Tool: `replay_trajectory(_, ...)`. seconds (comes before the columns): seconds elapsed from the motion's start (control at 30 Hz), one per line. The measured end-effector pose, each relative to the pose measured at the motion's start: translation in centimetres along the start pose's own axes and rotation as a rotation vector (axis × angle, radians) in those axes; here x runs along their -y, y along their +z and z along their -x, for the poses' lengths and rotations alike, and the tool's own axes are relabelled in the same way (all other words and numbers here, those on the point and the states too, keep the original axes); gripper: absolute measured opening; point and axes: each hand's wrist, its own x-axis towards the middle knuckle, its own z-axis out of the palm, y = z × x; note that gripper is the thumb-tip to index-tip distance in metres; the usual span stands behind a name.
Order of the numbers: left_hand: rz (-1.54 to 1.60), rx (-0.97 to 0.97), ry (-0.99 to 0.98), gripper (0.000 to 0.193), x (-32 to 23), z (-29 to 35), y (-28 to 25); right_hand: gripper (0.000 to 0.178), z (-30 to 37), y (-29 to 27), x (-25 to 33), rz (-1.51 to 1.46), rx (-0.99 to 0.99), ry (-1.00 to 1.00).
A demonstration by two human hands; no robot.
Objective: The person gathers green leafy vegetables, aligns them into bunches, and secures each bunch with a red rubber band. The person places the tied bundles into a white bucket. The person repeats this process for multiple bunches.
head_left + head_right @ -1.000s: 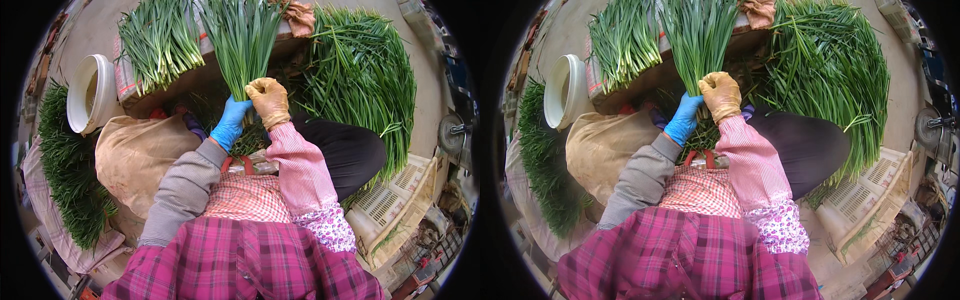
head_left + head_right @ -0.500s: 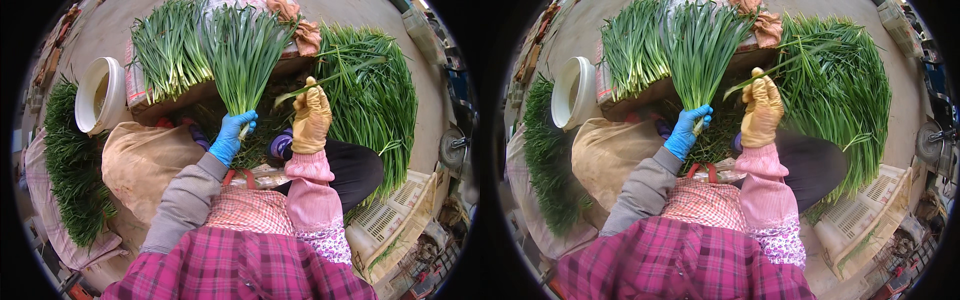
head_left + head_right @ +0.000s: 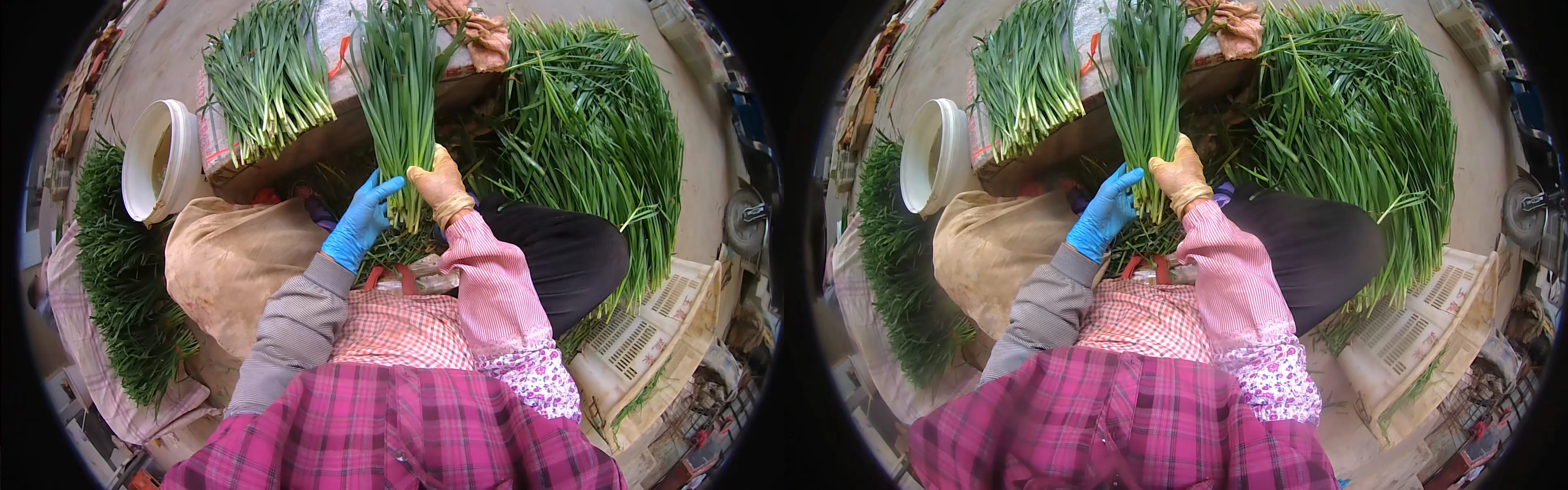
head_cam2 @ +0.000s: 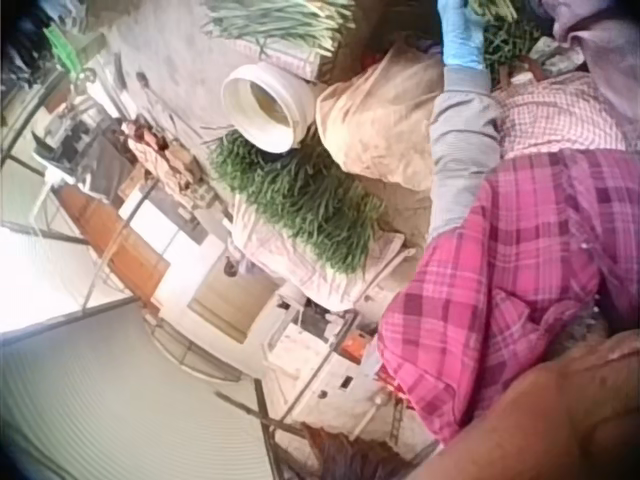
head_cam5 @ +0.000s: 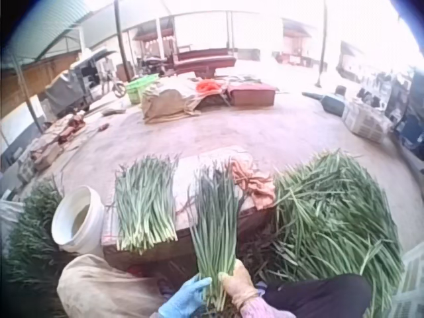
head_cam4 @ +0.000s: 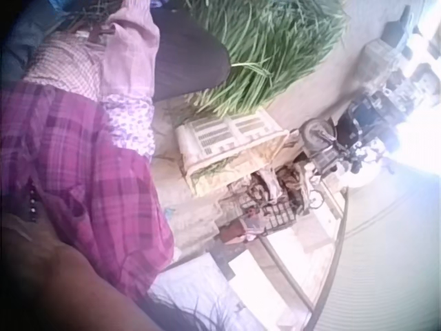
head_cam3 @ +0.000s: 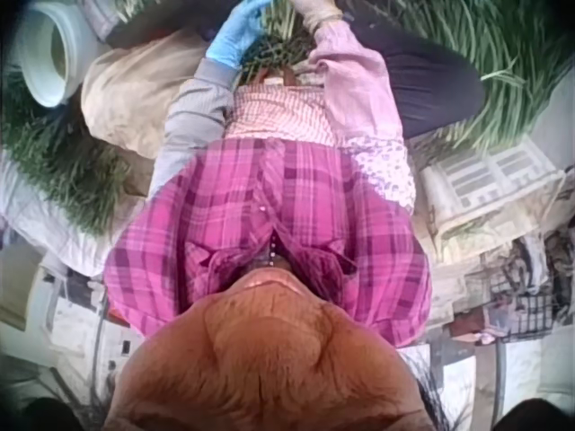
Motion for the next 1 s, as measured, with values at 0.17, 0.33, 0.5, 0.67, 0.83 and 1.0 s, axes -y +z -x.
replay_trajectory(0.17,-0.12,0.019,0.021,0.038,0.6,-1.1,-2.0,0.035,-0.5,0.2,-2.0,-0.255,0.001,0.125)
replay_trajectory(0.33,-0.063,0.061,-0.023,0.039,0.9,-1.5,-2.5,0.039,0.5,0.2,-0.7,-0.417,0.02,0.211)
replay_trajectory(0.5,-0.056,0.176,-0.032,0.041,1.1,-1.0,-1.4,0.052,0.8,0.1,-1.0,-0.394,0.043,0.166)
replay_trajectory(0.67,-0.123,0.109,0.066,0.042,1.8,-1.2,-0.7,0.042,1.5,-1.0,0.4,-0.499,0.113,0.326)
replay_trajectory(0.83,-0.486,-0.186,0.194,0.04,2.7,-1.3,0.1,0.04,1.4,1.6,0.0,-0.303,0.009,-0.015)
replay_trajectory(1.0,-0.245,0.15,0.106,0.045,1.2,-0.5,-1.6,0.027,1.0,-0.9,-1.2,-0.579,0.249,0.188)
